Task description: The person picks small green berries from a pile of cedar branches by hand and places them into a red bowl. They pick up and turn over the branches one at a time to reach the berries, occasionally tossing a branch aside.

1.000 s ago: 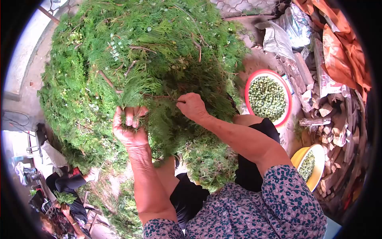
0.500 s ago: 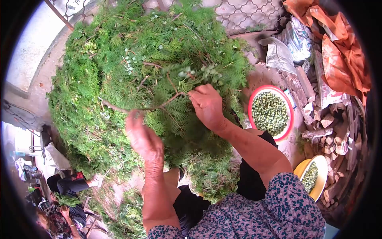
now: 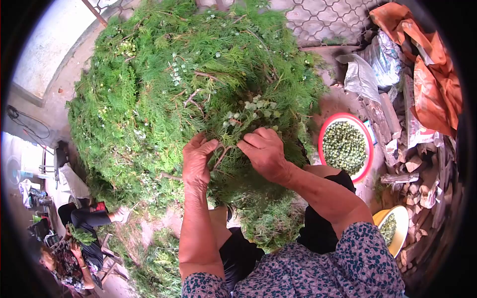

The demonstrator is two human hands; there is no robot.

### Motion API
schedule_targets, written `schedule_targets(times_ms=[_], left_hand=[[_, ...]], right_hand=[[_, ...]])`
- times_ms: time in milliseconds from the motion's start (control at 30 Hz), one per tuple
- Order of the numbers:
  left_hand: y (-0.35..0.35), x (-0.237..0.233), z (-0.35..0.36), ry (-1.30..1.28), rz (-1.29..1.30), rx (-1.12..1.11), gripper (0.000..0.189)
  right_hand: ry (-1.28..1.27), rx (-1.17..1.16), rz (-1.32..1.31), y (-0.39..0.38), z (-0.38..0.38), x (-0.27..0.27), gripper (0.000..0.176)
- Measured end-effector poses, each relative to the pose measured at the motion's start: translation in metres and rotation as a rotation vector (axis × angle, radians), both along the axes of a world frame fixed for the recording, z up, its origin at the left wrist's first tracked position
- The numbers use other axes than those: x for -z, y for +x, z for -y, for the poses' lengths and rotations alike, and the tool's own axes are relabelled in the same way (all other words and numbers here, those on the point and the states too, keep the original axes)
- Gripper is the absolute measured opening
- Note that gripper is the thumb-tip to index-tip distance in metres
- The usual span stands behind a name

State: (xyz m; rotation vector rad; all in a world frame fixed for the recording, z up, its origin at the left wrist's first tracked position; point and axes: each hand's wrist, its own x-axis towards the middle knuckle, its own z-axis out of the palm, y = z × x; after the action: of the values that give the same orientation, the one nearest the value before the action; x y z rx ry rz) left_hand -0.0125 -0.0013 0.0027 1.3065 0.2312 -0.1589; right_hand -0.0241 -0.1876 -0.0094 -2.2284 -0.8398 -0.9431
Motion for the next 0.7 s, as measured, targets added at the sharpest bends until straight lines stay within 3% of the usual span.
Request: schedule_targets(times_ms=[67,167,200,300,433,500,533,600,633,700], left_hand=[[0.003,-0.001,0.002,-0.247,0.011,-0.005,0.030],[0.000,-0.011,0.015,-0.298,0.045,-0.151,0.034],[0.003,-0.006,0.012,-0.337,0.077,-0.166,0.020],[0.002,0.004,0.011,-0.428,0.097,-0.292,0.006],[-0.002,-0.005,0.020,-0.327,0.135,-0.230,0.009],[-0.003,-0.004,0.021,-0.277,0.149,-0.207,0.011],[-0.004,-0.002,0.021,-0.166,0.161,-0.156,0.010],[-0.008,0.000,0.022,0.033,0.148,-0.063,0.007],[-0.009,-0.003,0.024,0.029,0.145,-0.055,0.007],[-0.012,-0.009,0.028,0.350,0.238,0.082,0.014]], right_hand=[[-0.009,-0.017,-0.022,-0.002,-0.003,0.002,0.020],[-0.009,-0.026,-0.067,0.002,-0.008,0.012,0.018],[-0.004,-0.018,-0.087,0.003,-0.009,0.015,0.017],[-0.034,-0.020,-0.198,0.007,-0.011,0.022,0.014],[-0.091,-0.043,-0.405,0.012,-0.007,0.020,0.017],[0.148,-0.126,-0.570,0.022,-0.004,0.022,0.015],[0.147,-0.121,-0.571,0.025,-0.003,0.016,0.015],[0.549,-0.098,-0.619,0.029,0.000,-0.003,0.013],[0.548,-0.089,-0.619,0.032,0.003,-0.010,0.013],[0.554,-0.208,-0.461,0.038,0.010,-0.022,0.018]])
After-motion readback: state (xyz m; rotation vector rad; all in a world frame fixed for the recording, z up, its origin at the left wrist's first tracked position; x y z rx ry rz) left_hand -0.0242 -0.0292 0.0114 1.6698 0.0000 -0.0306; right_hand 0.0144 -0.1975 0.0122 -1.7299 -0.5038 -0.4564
